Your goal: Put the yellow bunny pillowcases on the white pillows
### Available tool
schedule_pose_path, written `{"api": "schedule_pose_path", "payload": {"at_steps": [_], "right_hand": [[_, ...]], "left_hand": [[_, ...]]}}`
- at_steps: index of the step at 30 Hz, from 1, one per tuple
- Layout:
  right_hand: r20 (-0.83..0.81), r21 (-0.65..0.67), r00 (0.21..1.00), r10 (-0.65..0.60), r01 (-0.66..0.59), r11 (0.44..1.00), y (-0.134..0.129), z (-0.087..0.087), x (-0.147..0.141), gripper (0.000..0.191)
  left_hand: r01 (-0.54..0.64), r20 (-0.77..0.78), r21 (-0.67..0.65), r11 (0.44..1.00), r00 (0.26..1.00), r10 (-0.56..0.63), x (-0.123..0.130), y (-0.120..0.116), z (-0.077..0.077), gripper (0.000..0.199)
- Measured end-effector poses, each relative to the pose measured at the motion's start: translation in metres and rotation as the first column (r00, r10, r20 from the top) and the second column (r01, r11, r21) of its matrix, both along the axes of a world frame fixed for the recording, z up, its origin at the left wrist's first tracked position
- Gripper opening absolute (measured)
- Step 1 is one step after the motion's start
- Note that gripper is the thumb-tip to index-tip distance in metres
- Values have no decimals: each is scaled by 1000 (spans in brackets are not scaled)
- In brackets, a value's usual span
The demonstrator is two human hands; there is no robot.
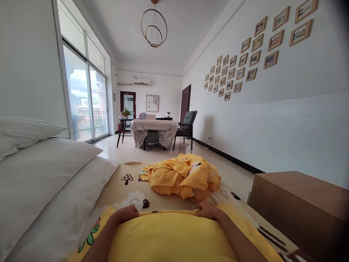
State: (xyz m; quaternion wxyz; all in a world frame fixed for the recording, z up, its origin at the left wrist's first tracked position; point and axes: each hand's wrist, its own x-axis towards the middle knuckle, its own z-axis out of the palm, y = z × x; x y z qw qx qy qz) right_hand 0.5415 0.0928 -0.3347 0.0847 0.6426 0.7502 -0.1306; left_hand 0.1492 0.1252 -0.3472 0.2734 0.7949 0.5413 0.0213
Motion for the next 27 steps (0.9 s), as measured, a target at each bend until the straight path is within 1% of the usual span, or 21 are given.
{"api": "schedule_pose_path", "payload": {"at_steps": [2,4,6,9,12,14,16,18,20,22,24,25,27], "right_hand": [[-1,-25,1000,-12,12,1000,-2,2,12,27],[0,-13,1000,-20,20,1000,-2,-1,12,27],[2,39,1000,-29,29,999,-1,-7,4,26],[-11,158,999,-52,53,986,-2,-19,-9,20],[-42,244,995,-94,101,964,-4,-26,-13,27],[-67,266,992,-112,125,956,-5,-25,-7,29],[-95,267,988,-125,146,953,-6,-22,7,29],[-120,251,981,-153,179,951,-9,-18,30,34],[-135,236,969,-206,233,943,-15,-16,58,39],[-143,245,951,-274,302,921,-22,-19,86,38],[-152,279,922,-357,387,879,-29,-26,110,35],[-160,300,900,-407,437,848,-32,-30,118,38],[-179,330,841,-511,541,774,-35,-39,129,50]], "left_hand": [[7,-1,-28,1000,1000,-7,-13,0,1,12],[-8,2,7,1000,1000,8,-16,-1,1,14],[-39,17,90,995,999,37,-12,-2,-2,20],[-62,37,196,979,998,56,-4,-2,-9,23],[-76,32,205,976,997,70,-4,-3,-16,30],[-101,11,182,978,995,100,-11,-5,-19,37],[-137,-21,173,975,990,143,-25,-8,-19,46],[-182,-47,195,964,980,194,-46,-14,-19,52],[-234,-59,231,944,965,254,-68,-23,-18,52],[-281,-59,250,927,951,304,-89,-31,-18,48],[-319,-49,259,912,938,342,-104,-37,-20,37],[-332,-41,268,905,934,354,-109,-38,-22,31],[-352,-18,304,885,927,375,-115,-36,-25,22]]}}
